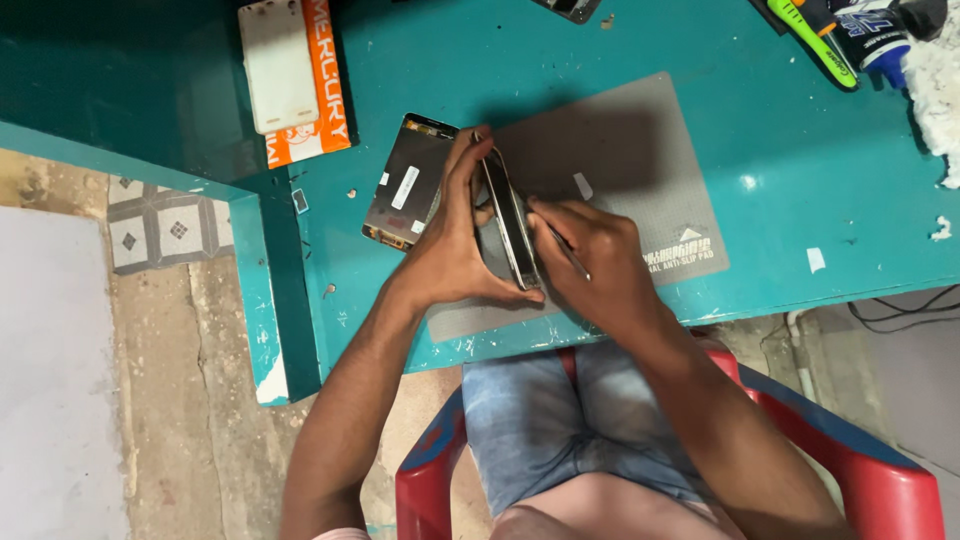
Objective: The person disassembles a smartphone by prying the screen assembly away from the metal frame using a metal spudger. They carefully work the tool along the edges to separate the components and then wipe the interior of the frame with a cloth.
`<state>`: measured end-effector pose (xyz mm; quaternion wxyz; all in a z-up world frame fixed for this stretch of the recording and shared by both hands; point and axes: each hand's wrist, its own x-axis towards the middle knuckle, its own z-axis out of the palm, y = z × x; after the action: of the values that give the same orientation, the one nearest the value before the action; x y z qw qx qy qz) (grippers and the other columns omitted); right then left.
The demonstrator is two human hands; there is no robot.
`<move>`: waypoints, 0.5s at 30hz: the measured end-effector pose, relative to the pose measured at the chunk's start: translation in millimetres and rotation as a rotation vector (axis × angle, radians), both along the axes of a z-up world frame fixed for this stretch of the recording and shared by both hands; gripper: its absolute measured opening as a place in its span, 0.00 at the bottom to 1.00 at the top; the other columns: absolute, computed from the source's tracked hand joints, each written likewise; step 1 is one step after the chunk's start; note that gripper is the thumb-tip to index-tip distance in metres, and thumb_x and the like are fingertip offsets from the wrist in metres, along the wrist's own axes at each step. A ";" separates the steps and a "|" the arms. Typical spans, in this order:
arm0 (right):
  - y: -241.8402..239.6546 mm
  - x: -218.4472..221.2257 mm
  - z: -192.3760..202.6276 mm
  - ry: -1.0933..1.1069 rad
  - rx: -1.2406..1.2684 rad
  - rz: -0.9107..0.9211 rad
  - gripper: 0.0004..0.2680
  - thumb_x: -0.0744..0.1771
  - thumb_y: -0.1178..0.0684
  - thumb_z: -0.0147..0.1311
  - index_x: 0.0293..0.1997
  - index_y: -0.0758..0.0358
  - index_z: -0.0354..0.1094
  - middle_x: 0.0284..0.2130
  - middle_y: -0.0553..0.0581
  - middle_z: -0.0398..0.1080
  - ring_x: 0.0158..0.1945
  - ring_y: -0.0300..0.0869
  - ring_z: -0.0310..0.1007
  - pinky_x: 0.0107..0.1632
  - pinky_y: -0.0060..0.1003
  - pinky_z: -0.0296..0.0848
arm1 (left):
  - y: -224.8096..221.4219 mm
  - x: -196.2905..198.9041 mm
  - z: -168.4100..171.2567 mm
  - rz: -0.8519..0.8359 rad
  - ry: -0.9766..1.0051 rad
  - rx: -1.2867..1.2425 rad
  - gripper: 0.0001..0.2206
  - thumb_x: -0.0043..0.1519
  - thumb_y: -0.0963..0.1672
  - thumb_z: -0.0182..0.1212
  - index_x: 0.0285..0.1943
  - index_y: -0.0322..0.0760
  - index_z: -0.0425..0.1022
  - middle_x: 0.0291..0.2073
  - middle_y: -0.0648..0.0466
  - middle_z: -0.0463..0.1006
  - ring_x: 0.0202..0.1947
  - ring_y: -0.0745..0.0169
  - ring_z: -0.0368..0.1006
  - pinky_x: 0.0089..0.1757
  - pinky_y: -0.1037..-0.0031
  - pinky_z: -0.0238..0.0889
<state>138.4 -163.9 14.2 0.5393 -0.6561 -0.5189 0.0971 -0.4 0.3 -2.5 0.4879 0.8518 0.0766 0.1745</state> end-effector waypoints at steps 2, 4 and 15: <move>-1.5 0.1 -0.8 0.000 0.013 0.010 0.09 0.68 0.62 0.56 0.53 0.74 0.72 0.38 0.69 0.76 0.36 0.52 0.80 0.37 0.40 0.75 | -0.1 0.6 0.5 0.002 0.004 0.009 0.72 0.34 0.49 0.92 0.82 0.43 0.31 0.81 0.41 0.29 0.83 0.35 0.34 0.69 0.45 0.57; -5.2 -1.6 -1.6 0.011 -0.019 0.005 0.09 0.68 0.62 0.56 0.54 0.74 0.72 0.37 0.69 0.76 0.35 0.52 0.80 0.37 0.40 0.75 | -0.5 0.3 1.9 0.010 0.022 0.019 0.72 0.33 0.49 0.92 0.81 0.43 0.31 0.81 0.41 0.29 0.83 0.35 0.34 0.68 0.45 0.56; -46.6 -25.0 -4.5 -0.001 -0.051 -0.007 0.10 0.68 0.62 0.56 0.55 0.75 0.70 0.40 0.69 0.76 0.38 0.52 0.82 0.39 0.38 0.79 | -2.4 -0.7 4.6 0.019 0.042 0.025 0.71 0.34 0.49 0.91 0.82 0.44 0.31 0.81 0.40 0.29 0.83 0.36 0.38 0.67 0.48 0.61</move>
<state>113.4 -210.4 9.7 0.5224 -0.6716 -0.5142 0.1080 -1.1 -2.0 2.1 0.4738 0.8606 0.0927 0.1620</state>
